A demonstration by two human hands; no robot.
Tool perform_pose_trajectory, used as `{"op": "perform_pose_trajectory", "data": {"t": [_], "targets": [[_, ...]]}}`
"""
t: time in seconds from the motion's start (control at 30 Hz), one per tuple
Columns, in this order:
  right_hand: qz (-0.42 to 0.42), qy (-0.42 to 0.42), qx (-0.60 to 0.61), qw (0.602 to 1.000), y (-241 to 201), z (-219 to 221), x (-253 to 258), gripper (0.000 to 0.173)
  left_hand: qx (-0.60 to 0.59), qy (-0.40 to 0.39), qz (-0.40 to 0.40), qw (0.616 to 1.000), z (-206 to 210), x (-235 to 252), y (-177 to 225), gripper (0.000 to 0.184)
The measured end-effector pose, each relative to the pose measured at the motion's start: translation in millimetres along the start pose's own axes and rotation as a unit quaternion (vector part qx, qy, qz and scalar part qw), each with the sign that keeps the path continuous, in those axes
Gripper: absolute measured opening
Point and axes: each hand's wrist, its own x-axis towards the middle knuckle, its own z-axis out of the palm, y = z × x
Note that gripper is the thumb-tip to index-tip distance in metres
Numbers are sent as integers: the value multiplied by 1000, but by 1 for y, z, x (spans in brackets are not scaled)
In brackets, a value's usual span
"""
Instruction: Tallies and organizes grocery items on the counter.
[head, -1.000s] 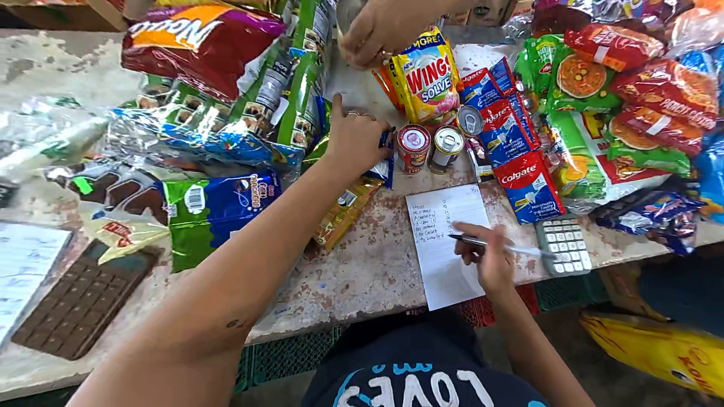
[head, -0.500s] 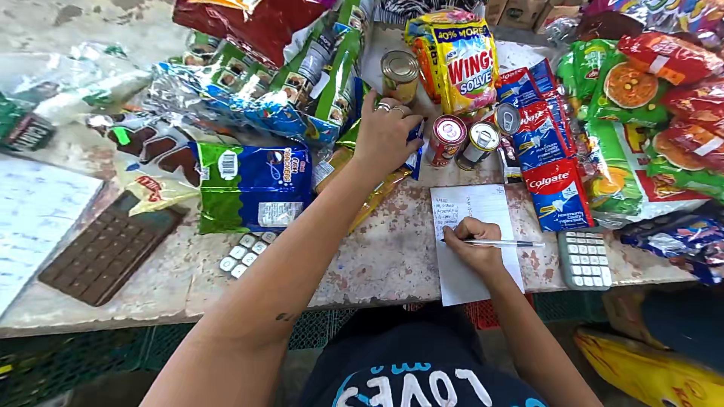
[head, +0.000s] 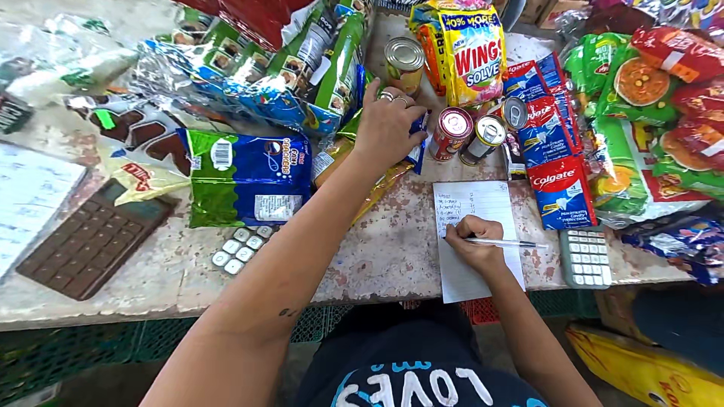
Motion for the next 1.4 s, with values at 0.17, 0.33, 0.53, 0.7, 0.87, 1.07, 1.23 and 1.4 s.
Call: {"op": "perform_pose_trajectory", "data": {"t": [0.17,0.33,0.53,0.7,0.87,1.07,1.23,1.4], "targets": [[5,-5,1,1000,1,-1,0,27,-4,1,0,1000,-1,-1,0,38],[2,-3,10,1000,3,-2,1,27,0,6,3,1000,-1,-1,0,39],[-6,5,7,1000,8,-2,0,28,3,21,11,1000,3,0,-2,38],[0,4,12,1000,9,-3,0,29,2,22,10,1000,3,0,-2,36],[5,4,-3,1000,13,-5,0,31,8,14,6,1000,3,0,-1,36],[35,9,12,999,6,-12,3,30,-2,-14,-27,1000,-3,1,4,37],[29,15,-1,999,5,-12,1,29,-6,-21,-40,999,-12,-13,9,36],[-2,14,-6,1000,11,-9,-2,30,-32,17,-13,999,-10,-23,2,35]]}}
